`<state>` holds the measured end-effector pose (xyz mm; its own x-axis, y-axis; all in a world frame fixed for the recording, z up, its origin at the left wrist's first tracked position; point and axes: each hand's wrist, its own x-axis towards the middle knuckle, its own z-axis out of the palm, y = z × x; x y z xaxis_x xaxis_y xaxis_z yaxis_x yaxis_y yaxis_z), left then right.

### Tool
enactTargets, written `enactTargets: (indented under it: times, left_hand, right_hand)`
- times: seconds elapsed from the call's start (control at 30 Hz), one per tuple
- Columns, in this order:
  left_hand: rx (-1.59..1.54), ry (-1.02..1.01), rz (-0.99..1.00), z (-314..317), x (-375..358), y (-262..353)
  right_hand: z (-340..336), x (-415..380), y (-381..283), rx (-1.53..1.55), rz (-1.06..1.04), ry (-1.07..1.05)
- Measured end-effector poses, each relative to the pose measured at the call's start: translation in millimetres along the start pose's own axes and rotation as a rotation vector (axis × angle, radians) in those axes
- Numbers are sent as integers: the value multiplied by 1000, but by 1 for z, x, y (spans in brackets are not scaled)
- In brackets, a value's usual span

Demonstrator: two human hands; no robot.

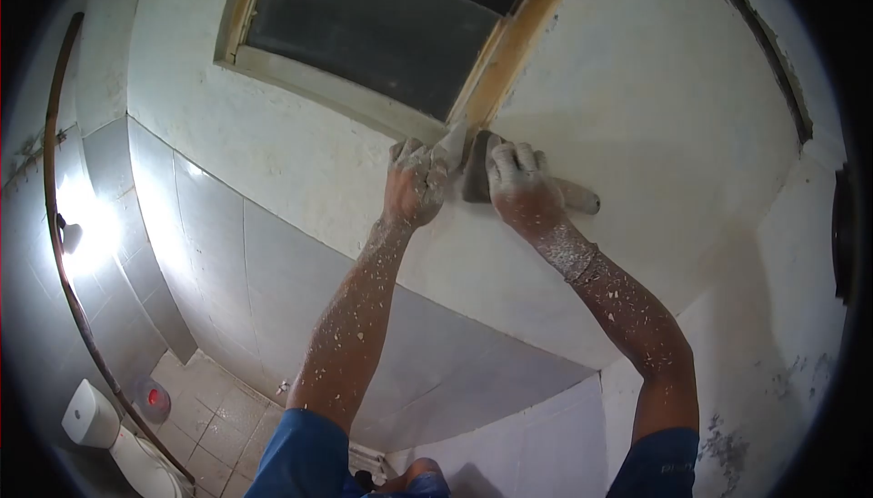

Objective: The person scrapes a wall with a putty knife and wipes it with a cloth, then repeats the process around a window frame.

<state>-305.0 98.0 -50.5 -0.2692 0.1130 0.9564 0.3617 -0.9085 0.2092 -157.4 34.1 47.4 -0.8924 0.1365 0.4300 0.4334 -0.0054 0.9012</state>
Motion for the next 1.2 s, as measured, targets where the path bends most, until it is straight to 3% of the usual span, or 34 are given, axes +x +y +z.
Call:
enactTargets:
  times: [0.1, 0.13, 0.3, 0.37, 0.43, 0.53, 0.63, 0.7, 0.8, 0.93, 1.0, 1.2]
  left_hand:
    - [-2, -14, -6, -4, 2, 3]
    - [4, -31, -22, -5, 2, 6]
    - [13, -61, -22, -5, 2, 4]
    - [43, -57, 3, -7, 7, 3]
    - [75, -105, -42, -10, 3, 8]
    - [48, -62, -19, -5, -1, 4]
    - [66, 9, -25, 1, 3, 9]
    - [38, -23, -28, -3, 1, 8]
    - [71, -93, -4, -5, -1, 1]
    - [73, -79, -14, -4, 1, 6]
    - [88, 16, -31, 0, 1, 9]
    - [62, 37, 46, 1, 3, 7]
  right_hand:
    - [-5, 21, 42, -85, 180, -162]
    - [-3, 23, 42, -56, 184, -37]
    - [-7, -3, 10, -154, 29, -165]
    - [-4, 11, 32, -154, 166, -141]
    - [-8, 14, 28, -181, 174, -169]
    - [-17, -5, 9, -196, 29, -238]
    - [-2, -12, 29, -108, 7, -97]
    - [-6, 0, 26, -119, 60, -162]
    - [4, 18, 33, -149, 215, -89]
    - [1, 2, 39, -145, 173, -118]
    - [0, -8, 42, -140, -3, -53]
    - [-7, -4, 49, -49, 42, -135]
